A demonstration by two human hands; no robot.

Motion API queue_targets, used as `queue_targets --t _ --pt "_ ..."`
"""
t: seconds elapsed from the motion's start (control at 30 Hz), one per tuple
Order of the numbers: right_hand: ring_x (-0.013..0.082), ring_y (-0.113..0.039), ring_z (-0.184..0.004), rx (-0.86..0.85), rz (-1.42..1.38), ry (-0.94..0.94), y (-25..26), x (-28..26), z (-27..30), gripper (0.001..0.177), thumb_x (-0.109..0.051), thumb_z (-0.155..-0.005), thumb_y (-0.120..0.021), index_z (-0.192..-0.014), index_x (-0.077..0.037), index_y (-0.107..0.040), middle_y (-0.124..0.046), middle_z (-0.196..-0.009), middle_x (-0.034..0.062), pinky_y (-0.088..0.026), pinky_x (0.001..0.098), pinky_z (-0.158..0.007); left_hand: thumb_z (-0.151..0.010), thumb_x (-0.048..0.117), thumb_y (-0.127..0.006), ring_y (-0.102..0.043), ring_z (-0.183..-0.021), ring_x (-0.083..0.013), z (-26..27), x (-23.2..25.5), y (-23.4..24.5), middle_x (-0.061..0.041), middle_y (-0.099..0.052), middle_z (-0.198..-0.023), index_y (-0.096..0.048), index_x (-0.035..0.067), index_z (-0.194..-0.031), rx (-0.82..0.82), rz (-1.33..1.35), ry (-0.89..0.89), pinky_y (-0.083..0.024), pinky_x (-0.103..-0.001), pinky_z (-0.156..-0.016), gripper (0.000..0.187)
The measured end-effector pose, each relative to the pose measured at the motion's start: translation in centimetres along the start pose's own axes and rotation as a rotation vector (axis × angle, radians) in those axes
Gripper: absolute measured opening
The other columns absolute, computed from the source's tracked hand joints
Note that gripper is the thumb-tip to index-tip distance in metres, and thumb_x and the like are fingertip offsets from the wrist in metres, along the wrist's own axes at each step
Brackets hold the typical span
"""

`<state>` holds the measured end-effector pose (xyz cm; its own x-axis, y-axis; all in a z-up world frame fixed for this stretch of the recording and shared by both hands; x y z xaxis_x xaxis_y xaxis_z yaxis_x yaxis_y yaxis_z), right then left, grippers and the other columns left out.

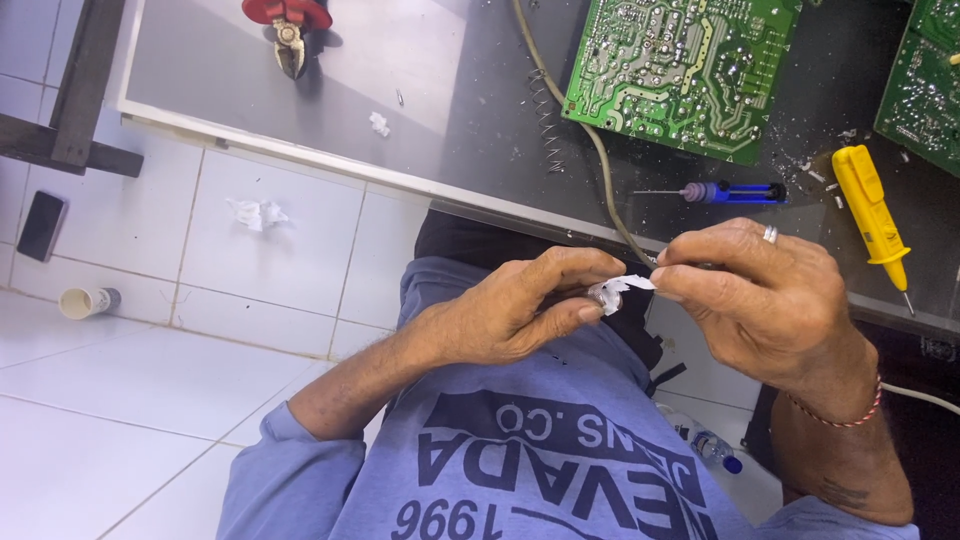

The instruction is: The person uses a yellow soldering iron to apply heat to a small white cylindrical component. They then wrap a piece of white material around the component and insert a blue screwdriver into it, twisting the screwdriver to tighten the assembly.

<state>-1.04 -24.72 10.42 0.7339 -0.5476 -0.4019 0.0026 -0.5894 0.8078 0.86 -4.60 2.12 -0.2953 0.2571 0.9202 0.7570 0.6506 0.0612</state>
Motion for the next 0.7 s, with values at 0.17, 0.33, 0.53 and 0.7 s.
queue_targets --t 0.17,0.33,0.53,0.7 --pt "0.0270 -0.065 -0.071 0.041 -0.007 -0.051 0.7 -0.5 -0.3 0.006 -0.005 -0.091 -0.065 -0.088 0.000 -0.067 -0.066 -0.089 0.0154 -0.052 0.0319 -0.063 -0.107 0.019 -0.047 -0.071 -0.102 -0.0210 0.1 -0.1 0.1 -0.010 -0.062 -0.120 -0.036 0.006 -0.137 0.006 -0.038 0.007 -0.061 -0.031 -0.094 0.034" --pt "0.0263 -0.066 -0.075 0.026 0.020 -0.108 0.7 -0.2 0.2 0.005 -0.008 -0.093 -0.064 -0.092 -0.003 -0.067 -0.068 -0.092 0.0133 -0.051 0.0323 -0.066 -0.111 0.013 -0.040 -0.064 -0.103 -0.0287 -0.3 0.8 0.3 -0.015 -0.062 -0.116 -0.043 0.007 -0.138 -0.041 -0.061 -0.146 -0.056 -0.037 -0.095 0.028" --pt "0.0258 -0.066 -0.073 0.025 0.017 -0.082 0.6 -0.2 0.1 0.007 -0.008 -0.092 -0.066 -0.093 -0.002 -0.067 -0.067 -0.091 0.0130 -0.052 0.0308 -0.063 -0.112 0.011 -0.042 -0.066 -0.103 -0.0253 -0.3 0.7 0.1 -0.014 -0.060 -0.124 -0.042 0.012 -0.143 -0.074 -0.106 -0.099 -0.059 -0.032 -0.092 0.031" --pt "0.0251 -0.067 -0.074 0.057 -0.074 -0.163 0.8 -0.1 0.2 0.005 -0.004 -0.089 -0.067 -0.090 0.000 -0.065 -0.068 -0.089 0.0159 -0.055 0.0297 -0.067 -0.110 0.010 -0.043 -0.065 -0.108 -0.0291 -0.4 1.0 0.2 -0.017 -0.060 -0.122 -0.046 0.006 -0.136 -0.064 -0.094 -0.118 -0.057 -0.035 -0.098 0.027"
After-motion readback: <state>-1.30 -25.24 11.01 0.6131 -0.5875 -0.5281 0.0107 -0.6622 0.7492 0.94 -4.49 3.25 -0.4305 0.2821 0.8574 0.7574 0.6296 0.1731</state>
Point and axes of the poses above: each hand's wrist, its own z-axis away from the middle knuckle, its own y-axis out of the back of the hand, x = y × z, the point moved 3 cm from there along -z, towards the middle knuckle
